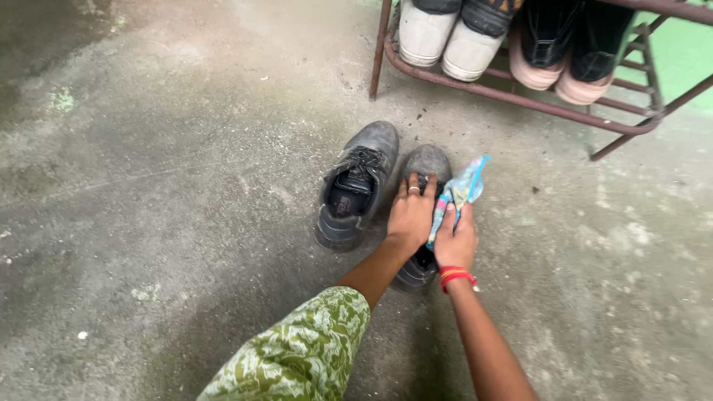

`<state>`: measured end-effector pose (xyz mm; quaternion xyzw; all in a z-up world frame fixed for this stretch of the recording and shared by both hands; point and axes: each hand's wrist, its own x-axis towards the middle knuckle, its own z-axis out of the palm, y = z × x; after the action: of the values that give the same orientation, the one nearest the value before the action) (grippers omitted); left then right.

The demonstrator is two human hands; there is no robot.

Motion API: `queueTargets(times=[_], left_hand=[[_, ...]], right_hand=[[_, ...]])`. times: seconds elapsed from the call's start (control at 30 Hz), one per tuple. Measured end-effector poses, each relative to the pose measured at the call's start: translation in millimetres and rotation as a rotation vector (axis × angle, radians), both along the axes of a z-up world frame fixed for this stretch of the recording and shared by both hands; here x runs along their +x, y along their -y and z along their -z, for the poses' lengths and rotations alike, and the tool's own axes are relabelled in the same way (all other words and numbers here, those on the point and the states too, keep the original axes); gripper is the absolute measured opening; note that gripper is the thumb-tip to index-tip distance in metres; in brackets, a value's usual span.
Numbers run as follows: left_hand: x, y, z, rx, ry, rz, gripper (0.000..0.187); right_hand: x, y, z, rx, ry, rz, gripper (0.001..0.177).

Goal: The person cleans a pair of woven sandals and a pair of black shoes using a cloth. They wipe the sandals and place them on a shoe rack, then wipe the black shoes and place them on the rack as well.

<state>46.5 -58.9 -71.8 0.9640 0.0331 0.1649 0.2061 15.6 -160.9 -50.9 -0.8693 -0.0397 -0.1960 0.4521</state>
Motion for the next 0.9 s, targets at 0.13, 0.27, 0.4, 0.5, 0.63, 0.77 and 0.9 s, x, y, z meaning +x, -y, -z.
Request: queueTargets(times=[0.13,0.27,0.4,0.5,0.63,0.77,0.9], left_hand=[[4.2,8.6,-21.4,-0.1,0.014,0.03,0.053],[-7.9,25.1,-27.0,-0.32,-0.077,0.105,0.042],[-30.2,43.6,-24.9,-0.304,-0.056,0.18,0.039],[-33.9,48.1,-31.7,-0.284,-0.068,0.333,0.037],[-44.4,64.1,-37.0,-0.189,0.035,0.264,0.033],[-57.8,78.8,-47.9,-0.188,-0.064,0.128,0.029],[-57.5,77.0,-49.3,-0.058,0.009,0.114,0.034]], right_hand=[[-8.5,12.3,-5.6,0.096,-0.04,0.05,0.033],[-20.5,34.4,-17.0,0.037,-0.04,0.055,0.03],[-33.1,63.6,-9.4,-0.004,-0.128,0.109,0.029],[-22.5,103.2,9.9,0.114,-0.161,0.08,0.025],[9.7,153.7,17.1,0.676,-0.307,-0.009,0.021],[14.9,159.4,-13.3,0.196,-0.089,0.129,0.023],[9.9,100.4,-4.4,-0.319,-0.046,-0.11,0.032]])
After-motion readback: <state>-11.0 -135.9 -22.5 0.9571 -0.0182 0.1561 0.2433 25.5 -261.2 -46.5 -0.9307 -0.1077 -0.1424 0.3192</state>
